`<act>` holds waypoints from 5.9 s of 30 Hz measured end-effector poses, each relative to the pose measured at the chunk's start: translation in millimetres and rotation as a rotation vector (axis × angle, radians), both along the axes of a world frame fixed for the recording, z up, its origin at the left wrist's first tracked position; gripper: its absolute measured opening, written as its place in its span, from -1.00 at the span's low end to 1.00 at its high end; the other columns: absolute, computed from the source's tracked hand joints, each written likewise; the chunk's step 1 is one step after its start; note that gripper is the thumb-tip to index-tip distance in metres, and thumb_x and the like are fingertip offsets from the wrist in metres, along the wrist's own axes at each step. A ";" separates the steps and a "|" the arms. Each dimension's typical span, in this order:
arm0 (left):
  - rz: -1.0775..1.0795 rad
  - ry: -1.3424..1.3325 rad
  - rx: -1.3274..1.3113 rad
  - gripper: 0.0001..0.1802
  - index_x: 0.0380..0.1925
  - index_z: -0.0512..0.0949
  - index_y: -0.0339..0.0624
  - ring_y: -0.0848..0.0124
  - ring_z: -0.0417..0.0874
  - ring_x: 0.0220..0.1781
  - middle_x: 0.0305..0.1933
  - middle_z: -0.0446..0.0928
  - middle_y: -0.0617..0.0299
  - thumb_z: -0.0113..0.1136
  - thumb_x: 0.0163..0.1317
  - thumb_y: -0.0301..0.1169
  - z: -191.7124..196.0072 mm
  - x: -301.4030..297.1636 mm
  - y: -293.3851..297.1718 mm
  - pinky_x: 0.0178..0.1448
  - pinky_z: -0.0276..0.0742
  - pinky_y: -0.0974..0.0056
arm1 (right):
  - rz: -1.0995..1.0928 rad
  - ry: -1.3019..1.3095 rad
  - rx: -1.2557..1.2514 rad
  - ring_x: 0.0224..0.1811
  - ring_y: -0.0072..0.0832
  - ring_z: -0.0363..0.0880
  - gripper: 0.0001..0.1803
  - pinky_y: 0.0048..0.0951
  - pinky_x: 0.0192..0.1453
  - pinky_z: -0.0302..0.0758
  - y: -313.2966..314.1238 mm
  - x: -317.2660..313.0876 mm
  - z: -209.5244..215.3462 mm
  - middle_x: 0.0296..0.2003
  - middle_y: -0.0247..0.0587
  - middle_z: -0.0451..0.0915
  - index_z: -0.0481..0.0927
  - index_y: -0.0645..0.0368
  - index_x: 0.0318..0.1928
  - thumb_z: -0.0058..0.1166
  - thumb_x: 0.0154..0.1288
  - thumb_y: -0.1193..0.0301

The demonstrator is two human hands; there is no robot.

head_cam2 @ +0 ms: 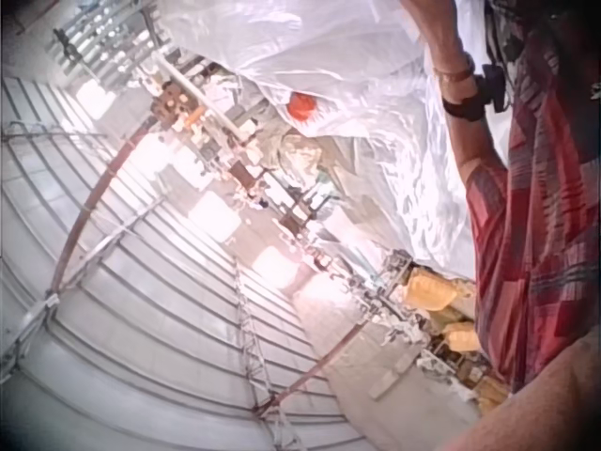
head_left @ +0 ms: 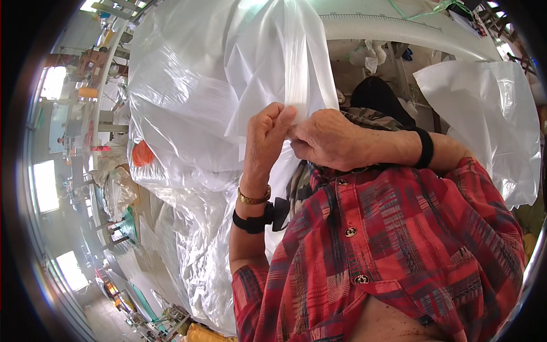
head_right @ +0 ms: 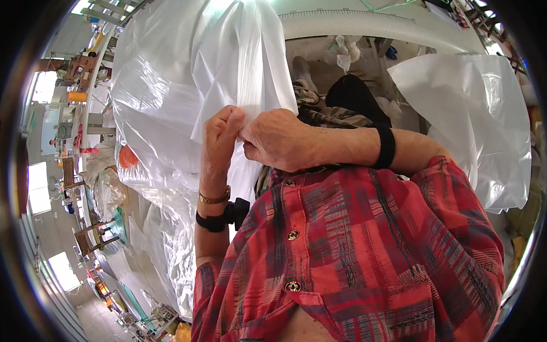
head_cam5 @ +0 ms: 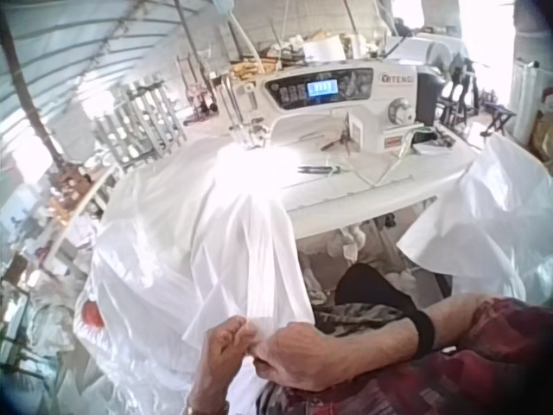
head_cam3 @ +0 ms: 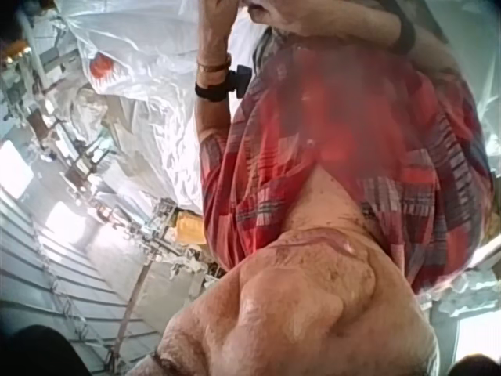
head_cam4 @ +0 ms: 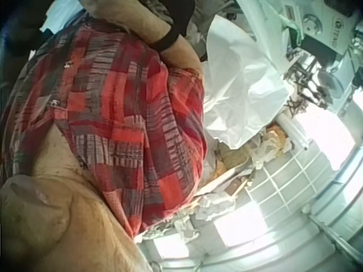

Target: Sewing and aligning large white plastic sheets using an industrial sewing machine.

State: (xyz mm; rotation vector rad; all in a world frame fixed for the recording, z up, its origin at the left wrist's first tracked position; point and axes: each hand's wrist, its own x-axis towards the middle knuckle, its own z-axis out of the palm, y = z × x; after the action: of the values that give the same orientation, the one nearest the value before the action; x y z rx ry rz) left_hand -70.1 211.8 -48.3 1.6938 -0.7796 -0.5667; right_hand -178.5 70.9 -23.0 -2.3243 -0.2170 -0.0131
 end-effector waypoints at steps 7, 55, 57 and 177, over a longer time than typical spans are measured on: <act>0.021 0.031 0.030 -0.63 -0.59 0.30 -0.25 0.69 0.09 -0.54 -0.62 0.13 0.52 0.16 0.35 -0.37 -0.6 2.5 0.5 -0.53 0.03 0.40 | 0.082 -0.497 -0.218 -0.59 -0.15 0.53 -0.81 -0.21 -0.20 0.39 -11.2 -5.1 -5.0 -0.67 -0.17 0.51 0.55 0.19 -0.39 0.15 0.19 0.32; -0.120 -0.032 0.043 -0.86 -0.35 0.58 -0.42 0.62 0.49 -0.44 -0.52 0.55 0.30 0.15 0.27 -0.51 23.9 -4.7 -5.1 -0.36 0.43 0.43 | 0.074 -0.196 0.137 -0.55 0.04 0.56 -0.82 -0.08 -0.46 0.46 -15.7 -13.1 3.5 -0.65 0.04 0.50 0.40 0.25 -0.22 0.05 0.35 0.39; -0.134 0.020 0.018 -0.87 -0.31 0.59 -0.42 0.64 0.47 -0.42 -0.51 0.55 0.30 0.12 0.27 -0.53 19.3 -4.1 -6.3 -0.35 0.43 0.44 | 0.067 -0.167 0.115 -0.53 0.03 0.57 -0.81 -0.08 -0.45 0.47 -15.3 -14.0 1.8 -0.64 0.04 0.51 0.40 0.24 -0.22 0.07 0.33 0.38; 0.529 -0.497 0.103 -0.88 -0.42 0.54 -0.31 0.30 0.44 -0.60 -0.52 0.48 0.10 0.28 0.18 -0.49 34.5 -46.8 4.4 -0.45 0.32 0.26 | 0.504 -0.611 -0.337 -0.03 -0.40 0.43 -0.83 -0.28 0.19 0.25 -61.6 90.2 14.7 -0.23 -0.37 0.46 0.57 0.03 -0.30 0.21 0.18 0.26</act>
State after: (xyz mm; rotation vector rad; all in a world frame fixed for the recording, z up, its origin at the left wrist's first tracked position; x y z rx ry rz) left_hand -116.9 216.2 -13.8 2.0672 -0.6062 0.1934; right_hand -88.3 9.2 -8.3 -2.4654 -1.1810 -0.4685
